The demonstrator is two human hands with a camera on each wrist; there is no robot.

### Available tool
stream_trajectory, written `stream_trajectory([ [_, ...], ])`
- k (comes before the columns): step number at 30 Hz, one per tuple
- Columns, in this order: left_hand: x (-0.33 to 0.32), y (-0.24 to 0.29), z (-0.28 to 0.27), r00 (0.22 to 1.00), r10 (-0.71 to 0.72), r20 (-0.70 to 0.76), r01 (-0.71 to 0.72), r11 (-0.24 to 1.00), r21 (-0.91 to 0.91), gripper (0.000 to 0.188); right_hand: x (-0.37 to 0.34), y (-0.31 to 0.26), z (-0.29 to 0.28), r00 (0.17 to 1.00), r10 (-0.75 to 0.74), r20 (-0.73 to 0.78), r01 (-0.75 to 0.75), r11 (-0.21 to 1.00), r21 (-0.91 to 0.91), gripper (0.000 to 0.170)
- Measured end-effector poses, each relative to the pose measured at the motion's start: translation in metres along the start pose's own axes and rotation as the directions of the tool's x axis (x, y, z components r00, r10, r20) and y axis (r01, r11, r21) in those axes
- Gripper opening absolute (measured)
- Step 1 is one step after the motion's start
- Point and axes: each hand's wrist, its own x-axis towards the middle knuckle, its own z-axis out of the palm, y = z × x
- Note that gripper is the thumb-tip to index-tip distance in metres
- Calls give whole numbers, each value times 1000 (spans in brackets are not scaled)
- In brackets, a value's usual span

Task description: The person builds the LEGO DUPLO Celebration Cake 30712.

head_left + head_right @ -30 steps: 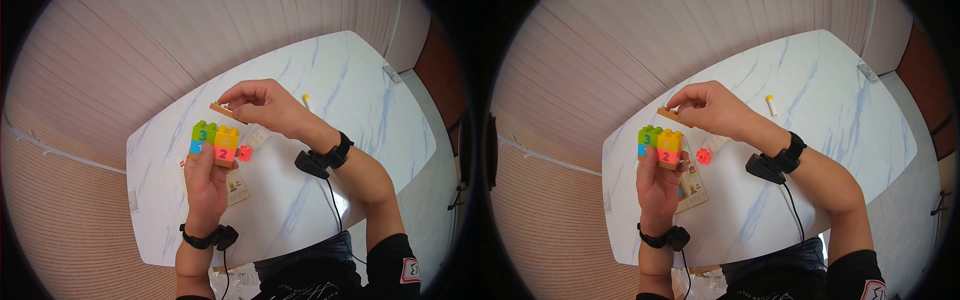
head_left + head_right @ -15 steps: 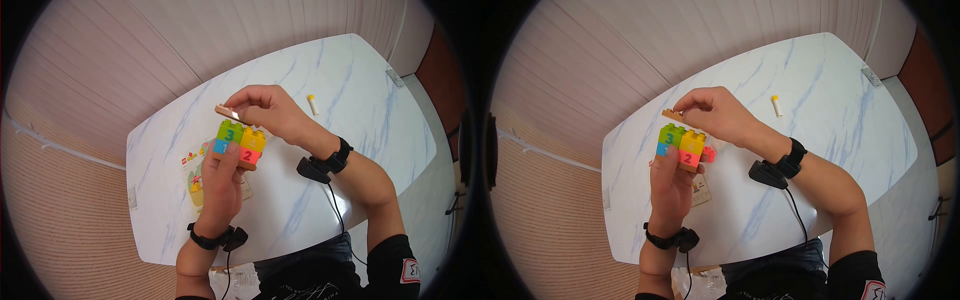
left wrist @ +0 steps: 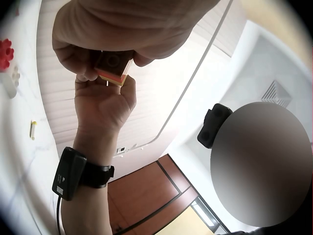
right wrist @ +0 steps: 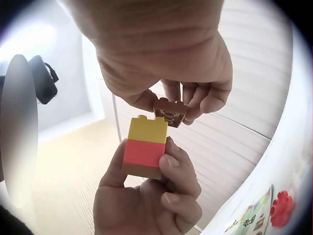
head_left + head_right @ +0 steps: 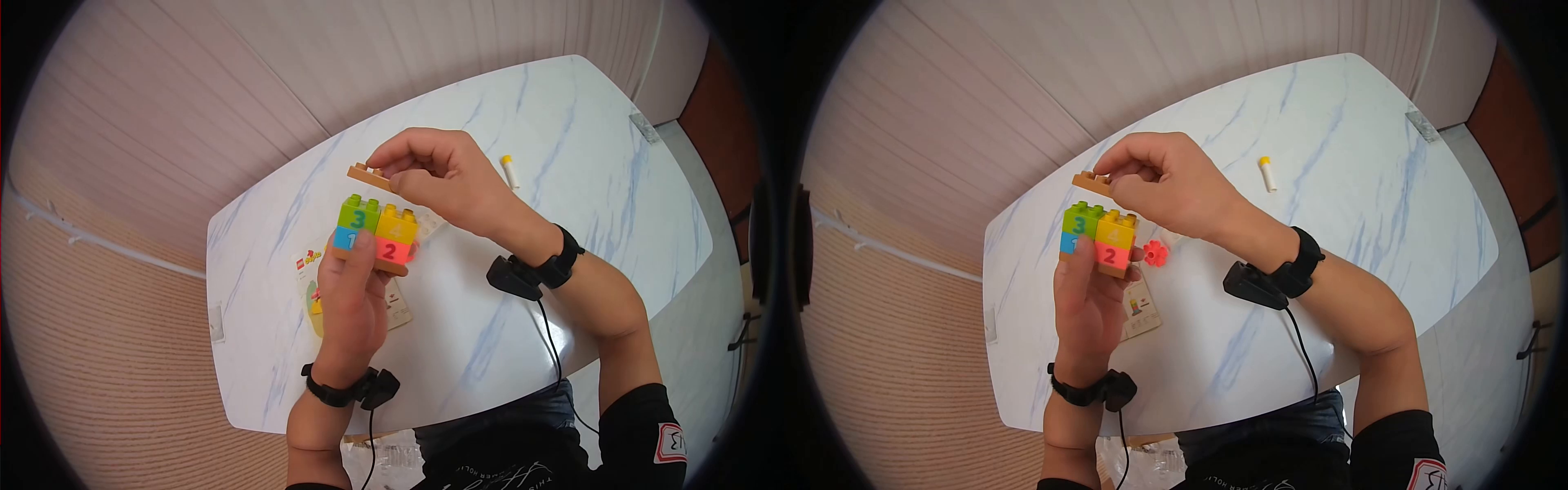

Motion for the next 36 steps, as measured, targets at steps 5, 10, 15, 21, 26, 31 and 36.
stream_trajectory([
  [5,2,-3,-4,999,22,33,-23,999,26,41,-4,-9,5,999,-4,32,4,1000,5,25],
  [10,3,-3,-5,998,41,45,-42,999,11,42,-7,-15,4,996,15,86,-7,995,-98,22],
  [15,3,-3,-6,998,42,52,-43,999,14,42,-9,-18,5,996,-20,86,36,982,-185,23],
  [21,3,-3,-8,997,45,56,-46,999,14,41,-9,-20,5,995,-38,89,54,981,-186,24],
  [26,3,-4,-6,997,55,48,-56,998,12,40,-9,-20,5,994,-44,99,65,972,-227,25],
  [31,3,-4,-6,998,43,40,-44,999,15,40,-8,-17,5,994,-51,95,72,972,-225,26],
  [36,4,-8,-8,999,33,36,-33,999,6,40,-9,-18,3,994,-44,103,68,967,-247,26],
])
